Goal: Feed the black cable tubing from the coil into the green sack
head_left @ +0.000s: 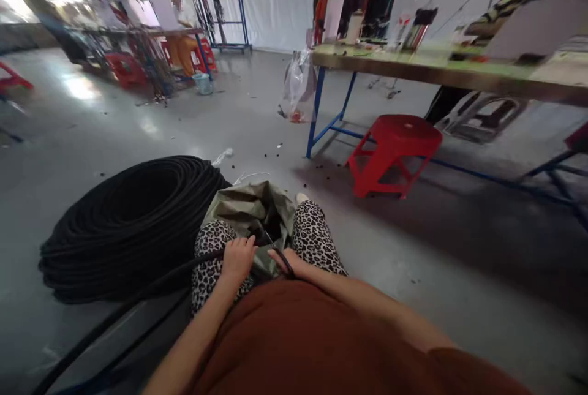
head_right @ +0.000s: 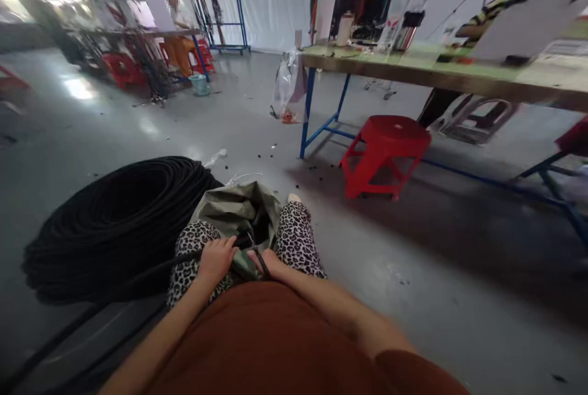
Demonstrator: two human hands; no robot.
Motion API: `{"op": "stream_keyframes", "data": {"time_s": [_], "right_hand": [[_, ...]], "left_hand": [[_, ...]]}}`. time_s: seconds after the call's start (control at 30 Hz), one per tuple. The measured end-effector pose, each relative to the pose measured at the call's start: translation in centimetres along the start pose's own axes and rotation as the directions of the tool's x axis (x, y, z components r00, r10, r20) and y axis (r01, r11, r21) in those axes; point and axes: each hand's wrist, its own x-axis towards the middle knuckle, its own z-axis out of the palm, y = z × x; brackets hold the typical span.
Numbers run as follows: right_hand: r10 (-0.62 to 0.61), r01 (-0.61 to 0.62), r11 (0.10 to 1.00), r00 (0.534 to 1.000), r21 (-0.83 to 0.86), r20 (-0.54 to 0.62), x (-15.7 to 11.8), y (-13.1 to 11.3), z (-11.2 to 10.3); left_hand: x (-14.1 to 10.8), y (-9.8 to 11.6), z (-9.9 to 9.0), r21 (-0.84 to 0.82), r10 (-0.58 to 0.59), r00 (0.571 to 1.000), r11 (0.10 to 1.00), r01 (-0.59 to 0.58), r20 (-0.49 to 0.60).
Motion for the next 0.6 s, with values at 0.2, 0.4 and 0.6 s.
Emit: {"op": "stream_keyframes", "data": {"time_s": [0.2,0.4,0.6], "right_hand": [[0.095,-0.096,0.991,0.995,0.088,0.015,-0.2,-0.8,0.0],[0.168,-0.17,0.974,0.985,0.149,0.025,-0.9,-1.8,-0.8],[0.216,-0.224,0.924,0.975,0.309,0.059,-0.9,-1.8,-1.0]], "left_hand": [[-0.1,0.0,-0.3,-0.027,-0.003,1.0,1.0,0.003,-0.003],[0.2,-0.1,-0.6,-0.028,0.009,0.999,1.0,-0.008,0.05],[0.4,-0.1,-0.4,-0.027,0.001,0.999,1.0,0.0,0.041]]}}
